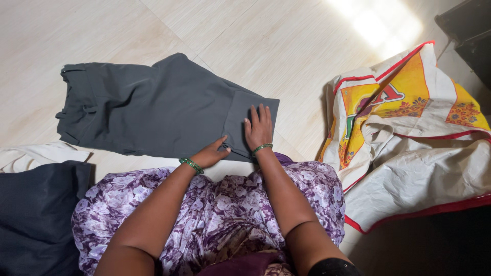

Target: The person sits on the floor and folds a pair of gray trousers by hand. They smooth the fabric, fold the legs together, and then fold the garment into a compact rectangle. Finally, the person places the folded trousers into a large white and yellow bag.

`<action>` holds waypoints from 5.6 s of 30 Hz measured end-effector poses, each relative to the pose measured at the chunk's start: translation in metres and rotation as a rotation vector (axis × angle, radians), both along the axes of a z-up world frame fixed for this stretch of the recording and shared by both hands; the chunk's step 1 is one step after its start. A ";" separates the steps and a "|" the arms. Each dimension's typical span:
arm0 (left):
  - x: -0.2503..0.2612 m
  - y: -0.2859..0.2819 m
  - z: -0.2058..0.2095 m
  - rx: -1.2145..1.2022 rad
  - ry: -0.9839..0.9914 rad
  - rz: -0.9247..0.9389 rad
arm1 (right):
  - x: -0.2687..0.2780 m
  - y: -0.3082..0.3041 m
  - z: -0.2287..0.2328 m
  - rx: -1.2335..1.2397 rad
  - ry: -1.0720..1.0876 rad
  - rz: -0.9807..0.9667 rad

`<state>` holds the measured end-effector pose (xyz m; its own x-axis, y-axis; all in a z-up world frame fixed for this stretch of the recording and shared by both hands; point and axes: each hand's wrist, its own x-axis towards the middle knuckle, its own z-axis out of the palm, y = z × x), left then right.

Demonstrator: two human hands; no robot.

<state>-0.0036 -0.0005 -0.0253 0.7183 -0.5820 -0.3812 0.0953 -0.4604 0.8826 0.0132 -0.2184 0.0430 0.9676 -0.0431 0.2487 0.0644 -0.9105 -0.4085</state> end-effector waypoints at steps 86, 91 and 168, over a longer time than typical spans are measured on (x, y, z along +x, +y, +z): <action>0.019 0.015 0.038 0.329 -0.056 0.540 | -0.002 0.076 -0.015 -0.133 0.101 0.121; 0.017 0.015 0.036 0.454 -0.082 0.451 | 0.004 0.086 -0.022 -0.242 0.300 0.148; 0.033 0.031 0.065 0.536 -0.322 0.659 | -0.016 -0.044 0.014 -0.440 0.671 -0.093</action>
